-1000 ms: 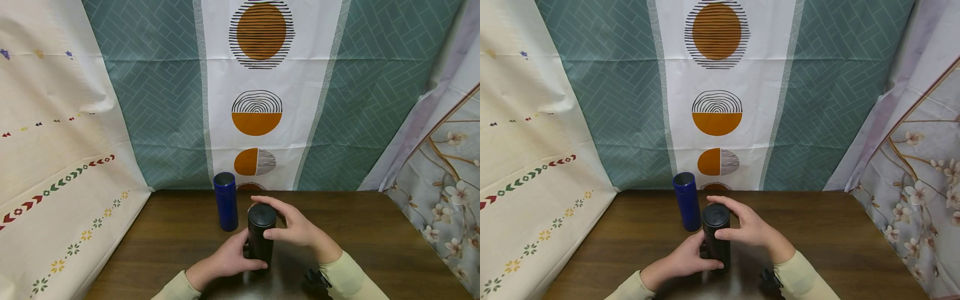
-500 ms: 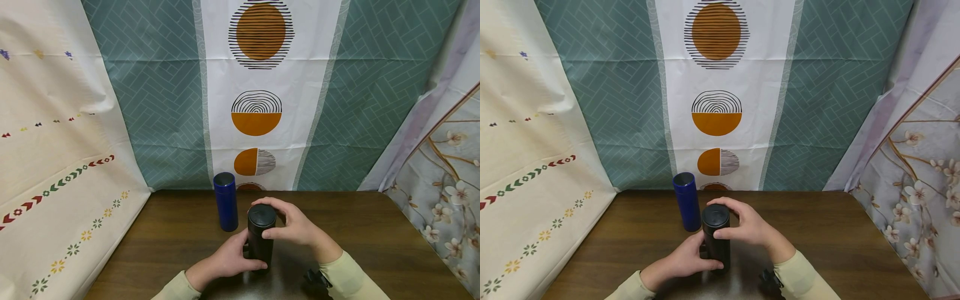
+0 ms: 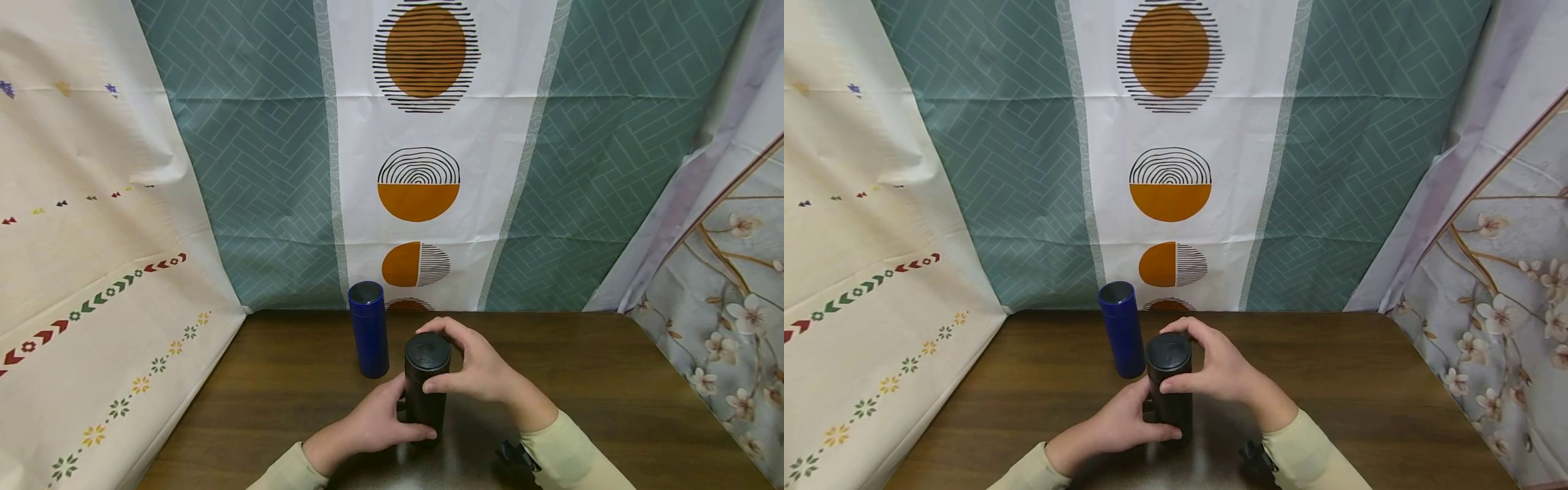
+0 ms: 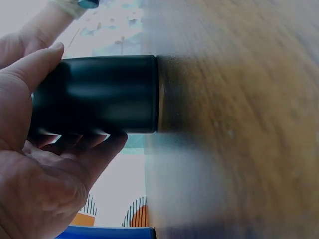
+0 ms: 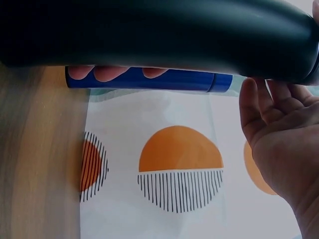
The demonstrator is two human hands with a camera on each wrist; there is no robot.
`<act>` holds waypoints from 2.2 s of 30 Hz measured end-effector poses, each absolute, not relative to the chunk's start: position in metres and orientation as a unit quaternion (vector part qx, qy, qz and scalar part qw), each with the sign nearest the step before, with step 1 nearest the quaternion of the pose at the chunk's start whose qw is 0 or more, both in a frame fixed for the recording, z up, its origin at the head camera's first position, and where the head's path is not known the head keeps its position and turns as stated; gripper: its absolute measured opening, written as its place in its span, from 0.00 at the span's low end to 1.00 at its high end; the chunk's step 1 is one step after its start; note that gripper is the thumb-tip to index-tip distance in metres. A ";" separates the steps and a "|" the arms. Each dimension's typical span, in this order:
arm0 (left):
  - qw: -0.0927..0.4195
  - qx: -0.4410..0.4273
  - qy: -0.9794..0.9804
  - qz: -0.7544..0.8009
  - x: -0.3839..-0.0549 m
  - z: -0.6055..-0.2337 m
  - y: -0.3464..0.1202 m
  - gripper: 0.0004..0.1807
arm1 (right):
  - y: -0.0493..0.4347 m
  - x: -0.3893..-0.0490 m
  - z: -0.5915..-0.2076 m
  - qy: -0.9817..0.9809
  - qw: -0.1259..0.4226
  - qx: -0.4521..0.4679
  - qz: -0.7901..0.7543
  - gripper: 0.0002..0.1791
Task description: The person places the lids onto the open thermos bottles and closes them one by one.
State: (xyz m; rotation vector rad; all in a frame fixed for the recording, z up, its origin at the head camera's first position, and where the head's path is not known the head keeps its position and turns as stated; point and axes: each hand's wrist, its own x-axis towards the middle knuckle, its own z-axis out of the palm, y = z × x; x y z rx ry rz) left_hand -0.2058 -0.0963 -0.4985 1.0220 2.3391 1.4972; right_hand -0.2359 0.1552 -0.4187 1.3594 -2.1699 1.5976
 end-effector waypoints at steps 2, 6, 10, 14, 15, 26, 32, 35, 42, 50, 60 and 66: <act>0.091 0.343 0.787 0.504 -0.206 -0.498 -0.096 0.42 | 0.156 -0.237 -0.419 -0.719 0.056 0.451 0.527 0.40; 0.090 0.339 0.790 0.503 -0.206 -0.499 -0.097 0.44 | 0.158 -0.238 -0.419 -0.716 0.031 0.466 0.519 0.45; 0.089 0.337 0.792 0.501 -0.206 -0.500 -0.097 0.44 | 0.159 -0.238 -0.420 -0.701 0.010 0.492 0.517 0.46; 0.089 0.339 0.792 0.501 -0.207 -0.501 -0.097 0.44 | 0.159 -0.239 -0.421 -0.690 0.012 0.504 0.519 0.42; 0.089 0.339 0.791 0.501 -0.207 -0.501 -0.097 0.44 | 0.159 -0.240 -0.421 -0.690 0.015 0.504 0.519 0.41; 0.093 0.340 0.791 0.500 -0.206 -0.501 -0.097 0.42 | 0.159 -0.243 -0.418 -0.688 0.032 0.503 0.521 0.39; 0.096 0.340 0.789 0.502 -0.206 -0.501 -0.097 0.41 | 0.159 -0.245 -0.420 -0.689 0.048 0.502 0.520 0.42; 0.096 0.342 0.788 0.502 -0.206 -0.501 -0.097 0.41 | 0.159 -0.245 -0.421 -0.693 0.060 0.499 0.518 0.43; 0.097 0.342 0.788 0.504 -0.206 -0.499 -0.097 0.42 | 0.157 -0.243 -0.422 -0.697 0.079 0.487 0.520 0.43; 0.094 0.343 0.789 0.500 -0.206 -0.500 -0.097 0.42 | 0.156 -0.242 -0.421 -0.693 0.059 0.482 0.532 0.43; 0.096 0.345 0.789 0.500 -0.206 -0.501 -0.098 0.44 | 0.162 -0.243 -0.422 -0.670 -0.007 0.514 0.536 0.42; 0.098 0.345 0.787 0.502 -0.206 -0.500 -0.098 0.43 | 0.163 -0.243 -0.419 -0.678 -0.007 0.505 0.534 0.41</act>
